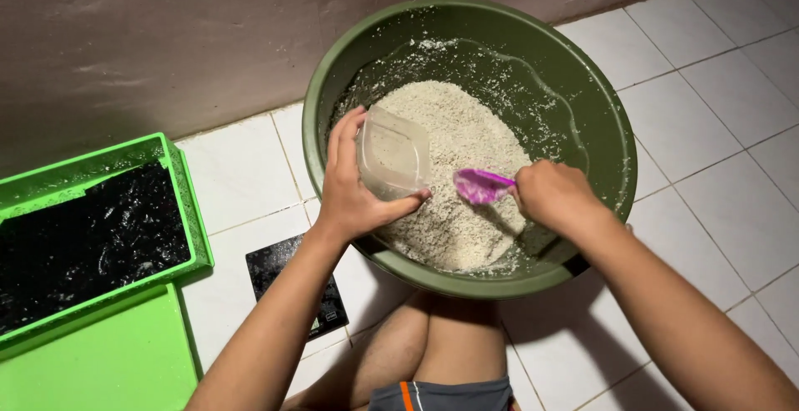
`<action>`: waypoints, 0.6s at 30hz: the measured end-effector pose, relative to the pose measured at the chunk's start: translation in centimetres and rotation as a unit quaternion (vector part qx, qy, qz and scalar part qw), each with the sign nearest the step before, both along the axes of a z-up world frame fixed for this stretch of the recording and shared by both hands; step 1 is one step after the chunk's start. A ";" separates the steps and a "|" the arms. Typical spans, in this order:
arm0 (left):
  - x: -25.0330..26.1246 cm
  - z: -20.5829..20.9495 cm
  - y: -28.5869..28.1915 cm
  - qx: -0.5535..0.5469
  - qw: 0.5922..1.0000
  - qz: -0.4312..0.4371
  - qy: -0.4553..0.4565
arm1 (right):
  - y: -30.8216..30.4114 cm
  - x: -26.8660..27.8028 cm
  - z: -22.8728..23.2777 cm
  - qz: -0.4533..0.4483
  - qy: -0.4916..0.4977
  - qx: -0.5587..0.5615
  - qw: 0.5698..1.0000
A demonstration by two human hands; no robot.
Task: Packaging and weighing granular food material into small plastic bags.
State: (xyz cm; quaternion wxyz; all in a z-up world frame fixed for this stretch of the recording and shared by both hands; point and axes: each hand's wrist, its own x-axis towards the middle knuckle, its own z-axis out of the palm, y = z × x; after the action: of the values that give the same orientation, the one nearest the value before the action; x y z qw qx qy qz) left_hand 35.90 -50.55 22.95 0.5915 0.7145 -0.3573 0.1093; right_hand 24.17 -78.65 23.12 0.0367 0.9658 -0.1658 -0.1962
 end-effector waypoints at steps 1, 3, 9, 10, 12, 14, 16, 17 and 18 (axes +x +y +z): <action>0.3 -0.6 0.0 0.000 1.000 0.000 -0.001 | 0.2 0.1 0.3 0.000 -0.001 0.000 1.000; 0.7 -2.0 0.0 0.002 1.000 0.018 0.020 | 0.6 0.3 1.0 0.009 -0.017 -0.034 0.999; 0.8 -2.4 -0.1 -0.011 0.999 0.025 0.031 | 1.4 1.9 3.5 0.034 -0.061 -0.037 0.997; 1.0 -2.8 -0.2 -0.011 0.999 0.027 0.030 | 2.3 2.7 2.8 0.035 -0.061 -0.037 0.997; 1.3 -3.5 -0.4 -0.020 0.999 0.020 0.031 | 4.2 4.5 1.3 0.068 -0.038 -0.004 0.997; 1.5 -3.6 -0.4 -0.020 0.999 0.029 0.026 | 5.4 5.5 -4.6 0.086 -0.044 0.061 0.993; 1.6 -3.6 -0.5 -0.020 0.999 0.036 0.018 | 6.0 6.2 -7.2 0.103 -0.052 0.127 0.985; 1.7 -3.5 -0.5 -0.022 0.999 0.036 0.018 | 5.9 6.4 -6.9 0.120 -0.052 0.130 0.983; 1.5 -3.6 -0.5 -0.024 0.999 0.037 0.021 | 5.9 6.4 -6.5 0.137 -0.050 0.133 0.980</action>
State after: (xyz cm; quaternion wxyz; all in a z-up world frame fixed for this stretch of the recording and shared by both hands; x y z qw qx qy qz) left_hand 37.38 -51.05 19.36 0.6116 0.7150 -0.3151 0.1244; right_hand 30.53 -72.78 16.57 -0.0740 0.9841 -0.0058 -0.1615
